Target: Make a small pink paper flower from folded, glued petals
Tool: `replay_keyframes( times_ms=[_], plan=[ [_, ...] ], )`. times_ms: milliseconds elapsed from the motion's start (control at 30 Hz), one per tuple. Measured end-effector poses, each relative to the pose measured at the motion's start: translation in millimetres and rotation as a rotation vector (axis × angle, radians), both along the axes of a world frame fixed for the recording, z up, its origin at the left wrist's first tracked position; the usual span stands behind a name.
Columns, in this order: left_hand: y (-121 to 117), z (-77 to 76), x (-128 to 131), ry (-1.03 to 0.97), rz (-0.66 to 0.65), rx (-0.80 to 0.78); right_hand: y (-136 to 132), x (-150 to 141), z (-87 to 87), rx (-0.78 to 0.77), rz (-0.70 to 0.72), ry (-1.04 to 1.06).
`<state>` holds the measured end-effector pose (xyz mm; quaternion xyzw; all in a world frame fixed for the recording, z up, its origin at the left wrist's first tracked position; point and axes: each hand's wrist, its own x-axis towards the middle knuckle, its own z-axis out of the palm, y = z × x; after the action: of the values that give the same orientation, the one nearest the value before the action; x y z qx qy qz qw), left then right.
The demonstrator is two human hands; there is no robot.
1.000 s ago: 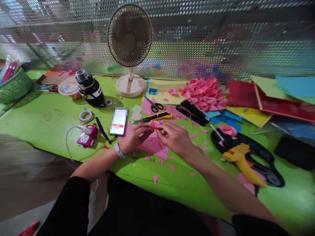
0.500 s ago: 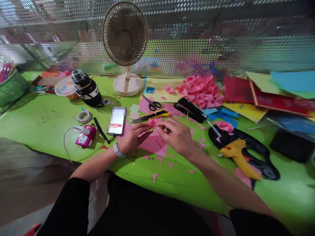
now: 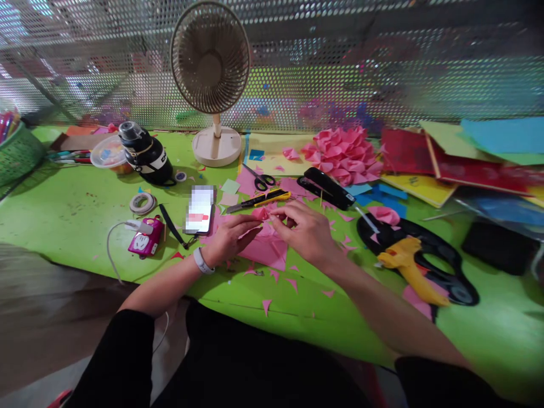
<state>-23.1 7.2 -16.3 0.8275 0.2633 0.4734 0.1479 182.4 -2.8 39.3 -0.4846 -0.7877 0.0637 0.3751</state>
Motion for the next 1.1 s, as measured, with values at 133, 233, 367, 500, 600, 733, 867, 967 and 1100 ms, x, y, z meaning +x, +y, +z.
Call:
replay_keyframes(
  times_ms=[133, 233, 367, 500, 600, 733, 867, 967, 1100],
  plan=[
    [-0.3, -0.7, -0.8, 0.031, 0.017, 0.047, 1.2, 0.3, -1.0, 0.005, 0.003, -0.012],
    [-0.5, -0.6, -1.1, 0.048, 0.024, 0.069, 1.9, 0.6, -2.2, 0.042, 0.013, -0.003],
    [-0.8, 0.2, -0.9, 0.064, 0.021, 0.093, 2.1, 0.5, -2.8, 0.055, 0.017, 0.003],
    [-1.2, 1.0, -0.5, 0.073, 0.013, 0.087, 1.5, -0.3, -1.7, 0.056, 0.02, 0.002],
    [-1.0, 0.9, -0.7, 0.082, 0.011, 0.083, 1.6, -0.6, -1.4, 0.047, 0.016, -0.001],
    [-0.9, -0.9, -1.9, 0.11, 0.0, 0.076, 2.4, -0.3, -2.5, -0.009, -0.026, -0.007],
    [-1.5, -4.2, -3.1, 0.147, -0.003, 0.084, 2.4, -0.5, -3.5, -0.026, -0.041, -0.029],
    [-1.8, -5.9, -3.4, 0.153, -0.001, 0.083, 2.1, -0.9, -4.1, -0.001, -0.039, -0.042],
    [-1.8, -6.1, -3.2, 0.147, -0.004, 0.079, 2.5, -1.0, -6.0, 0.035, -0.028, -0.07]
  ],
)
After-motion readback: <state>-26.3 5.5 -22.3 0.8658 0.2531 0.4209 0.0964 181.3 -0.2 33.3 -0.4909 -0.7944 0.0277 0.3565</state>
